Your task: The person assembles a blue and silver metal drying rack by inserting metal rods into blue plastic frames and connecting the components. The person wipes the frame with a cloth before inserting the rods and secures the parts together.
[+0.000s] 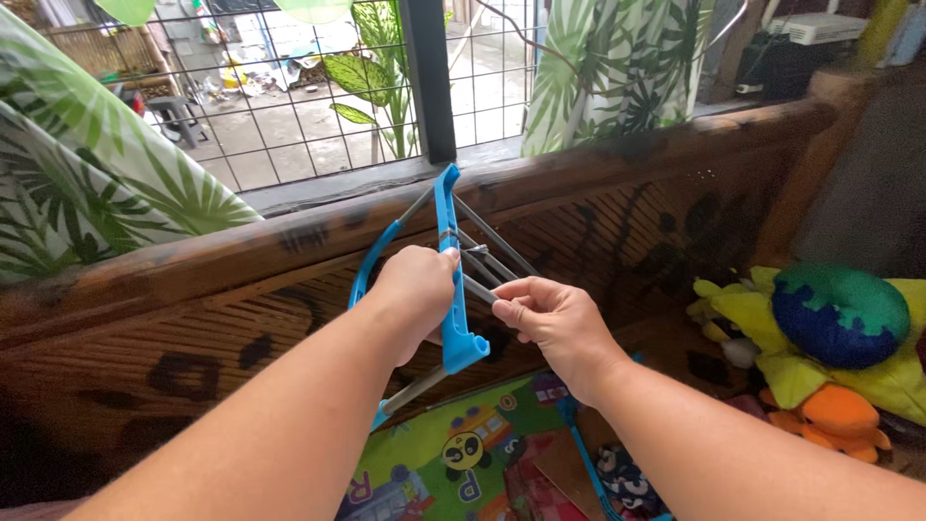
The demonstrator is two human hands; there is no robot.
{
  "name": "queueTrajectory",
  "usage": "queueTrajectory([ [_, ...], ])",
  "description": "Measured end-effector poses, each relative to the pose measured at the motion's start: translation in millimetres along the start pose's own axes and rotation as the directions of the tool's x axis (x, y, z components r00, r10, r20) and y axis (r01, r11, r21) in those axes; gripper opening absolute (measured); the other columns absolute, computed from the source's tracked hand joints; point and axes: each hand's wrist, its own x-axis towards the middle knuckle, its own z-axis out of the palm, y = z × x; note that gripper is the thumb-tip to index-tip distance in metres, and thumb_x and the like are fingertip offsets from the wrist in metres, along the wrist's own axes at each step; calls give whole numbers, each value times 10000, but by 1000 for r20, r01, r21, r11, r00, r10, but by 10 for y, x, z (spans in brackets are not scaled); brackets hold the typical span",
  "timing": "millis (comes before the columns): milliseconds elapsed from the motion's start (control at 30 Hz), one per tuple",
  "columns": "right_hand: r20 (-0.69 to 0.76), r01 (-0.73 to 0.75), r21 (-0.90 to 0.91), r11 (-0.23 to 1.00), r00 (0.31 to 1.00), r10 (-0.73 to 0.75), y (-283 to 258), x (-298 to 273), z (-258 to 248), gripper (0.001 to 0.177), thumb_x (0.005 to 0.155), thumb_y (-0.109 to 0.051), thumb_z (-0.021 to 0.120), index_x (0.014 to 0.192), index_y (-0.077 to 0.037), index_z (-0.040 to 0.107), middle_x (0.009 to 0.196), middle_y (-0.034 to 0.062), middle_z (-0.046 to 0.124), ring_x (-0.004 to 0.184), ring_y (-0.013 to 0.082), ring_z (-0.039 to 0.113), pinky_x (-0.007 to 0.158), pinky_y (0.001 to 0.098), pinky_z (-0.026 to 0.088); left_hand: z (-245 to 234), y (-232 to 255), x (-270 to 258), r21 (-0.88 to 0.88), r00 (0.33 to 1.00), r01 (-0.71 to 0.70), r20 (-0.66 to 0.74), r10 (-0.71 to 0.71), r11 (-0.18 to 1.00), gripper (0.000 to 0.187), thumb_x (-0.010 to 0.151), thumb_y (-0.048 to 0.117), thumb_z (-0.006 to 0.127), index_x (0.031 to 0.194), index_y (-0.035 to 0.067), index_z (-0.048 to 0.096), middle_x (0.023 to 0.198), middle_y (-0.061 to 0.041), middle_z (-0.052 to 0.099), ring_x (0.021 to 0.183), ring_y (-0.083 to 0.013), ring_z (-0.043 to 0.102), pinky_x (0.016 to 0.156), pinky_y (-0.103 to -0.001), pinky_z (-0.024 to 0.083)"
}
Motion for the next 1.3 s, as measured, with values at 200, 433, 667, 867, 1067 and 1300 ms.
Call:
queueTrajectory([
  [200, -18, 97, -14, 995, 995, -98, -57, 36, 26, 189, 845, -137, 806, 1008, -42, 811, 710, -48, 610, 644, 60, 492, 597, 252, 418, -118, 71, -85, 35, 999, -19, 30, 18, 999, 429, 1041, 399, 505, 862, 29, 627, 732, -102, 608, 639, -289, 642, 637, -452, 574],
  [433, -60, 81, -93, 992, 994, -86, -256, -78, -92, 155, 848, -113, 808, 989, -49, 808, 676, -75, 534, 625, 50, 450, 576, 245, 393, -120, 177, -282, 185, 986, -139, 117, 119, 973, 422, 1055, 399, 465, 896, 41, 621, 759, -75, 589, 644, -250, 614, 631, -451, 573],
  [667, -190, 172, -210, 963, 959, -212, -475, -125, -144, 157, 856, -128, 802, 990, -46, 794, 654, -73, 504, 602, 56, 413, 556, 261, 341, -93, 320, -201, 339, 917, -397, 167, 361, 853, 382, 1028, 423, 492, 973, 89, 668, 779, -68, 666, 657, -210, 631, 633, -388, 526],
  [867, -246, 155, -289, 945, 942, -230, -634, -73, -195, 169, 872, -157, 786, 1012, -67, 813, 663, -67, 573, 625, 51, 472, 591, 230, 416, -145, 417, -147, 252, 950, -305, 150, 275, 918, 422, 1033, 421, 524, 965, 54, 722, 802, -50, 688, 668, -190, 608, 641, -374, 508],
  [1067, -279, 82, -368, 926, 940, -194, -673, -66, -101, 166, 872, -205, 781, 967, -69, 785, 674, -56, 598, 630, 58, 480, 586, 256, 413, -142, 441, -269, 127, 974, -219, 90, 209, 967, 410, 1023, 413, 550, 926, 65, 745, 799, -62, 669, 647, -192, 582, 615, -361, 497],
  [1300, -241, 141, -249, 958, 949, -202, -710, 48, 115, 153, 840, -194, 813, 914, -86, 734, 663, -62, 562, 610, 61, 482, 562, 246, 424, -292, 474, -370, -178, 982, -111, 131, 135, 978, 363, 1052, 388, 467, 948, 76, 620, 747, -29, 578, 546, -166, 474, 525, -329, 358],
])
